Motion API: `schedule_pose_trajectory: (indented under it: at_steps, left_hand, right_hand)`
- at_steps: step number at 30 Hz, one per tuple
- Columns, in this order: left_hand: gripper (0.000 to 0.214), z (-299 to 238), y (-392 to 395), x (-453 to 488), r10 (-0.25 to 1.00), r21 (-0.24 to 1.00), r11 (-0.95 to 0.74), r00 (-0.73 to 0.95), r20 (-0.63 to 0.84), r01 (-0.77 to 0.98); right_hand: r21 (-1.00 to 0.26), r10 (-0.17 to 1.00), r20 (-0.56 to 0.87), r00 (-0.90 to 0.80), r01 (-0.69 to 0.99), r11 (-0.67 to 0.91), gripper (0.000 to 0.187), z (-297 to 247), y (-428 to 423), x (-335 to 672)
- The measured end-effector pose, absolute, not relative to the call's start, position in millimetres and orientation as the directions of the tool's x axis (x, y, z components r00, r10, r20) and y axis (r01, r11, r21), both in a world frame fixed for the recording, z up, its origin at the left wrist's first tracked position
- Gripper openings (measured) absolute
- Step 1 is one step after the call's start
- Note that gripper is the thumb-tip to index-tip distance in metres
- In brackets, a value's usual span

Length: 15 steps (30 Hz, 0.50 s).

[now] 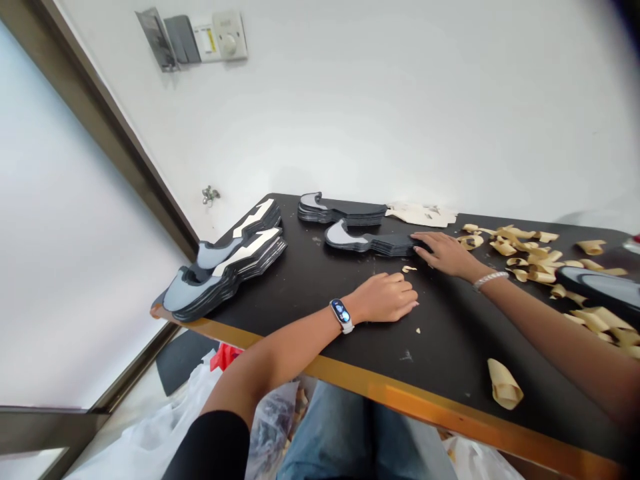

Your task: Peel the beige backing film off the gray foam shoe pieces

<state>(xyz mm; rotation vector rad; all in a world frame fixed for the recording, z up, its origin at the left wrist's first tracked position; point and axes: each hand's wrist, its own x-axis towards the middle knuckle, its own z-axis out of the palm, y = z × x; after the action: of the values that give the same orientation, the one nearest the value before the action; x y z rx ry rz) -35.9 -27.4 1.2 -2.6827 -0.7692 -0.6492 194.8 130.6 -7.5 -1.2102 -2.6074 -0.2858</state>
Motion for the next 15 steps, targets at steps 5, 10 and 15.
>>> schedule_pose_trajectory:
  at_steps: [5,10,15]
  left_hand:
    - [0.034,0.2,-25.3,-36.5,0.474,-0.070,-0.817,0.736,0.484,0.573]
    - [0.035,2.4,-25.9,-37.2,0.518,-0.029,-0.806,0.729,0.447,0.591]
    - [0.035,8.0,-27.4,-37.9,0.528,-0.001,-0.802,0.711,0.464,0.597]
  right_hand:
    - [0.032,0.743,0.221,-0.632,0.766,0.642,0.054,4.3,145.3,194.0]
    - [0.087,0.714,0.194,-0.673,0.737,0.671,0.054,25.1,151.4,189.0]
    - [0.128,0.609,0.336,-0.718,0.676,0.726,0.051,44.8,122.1,180.7]
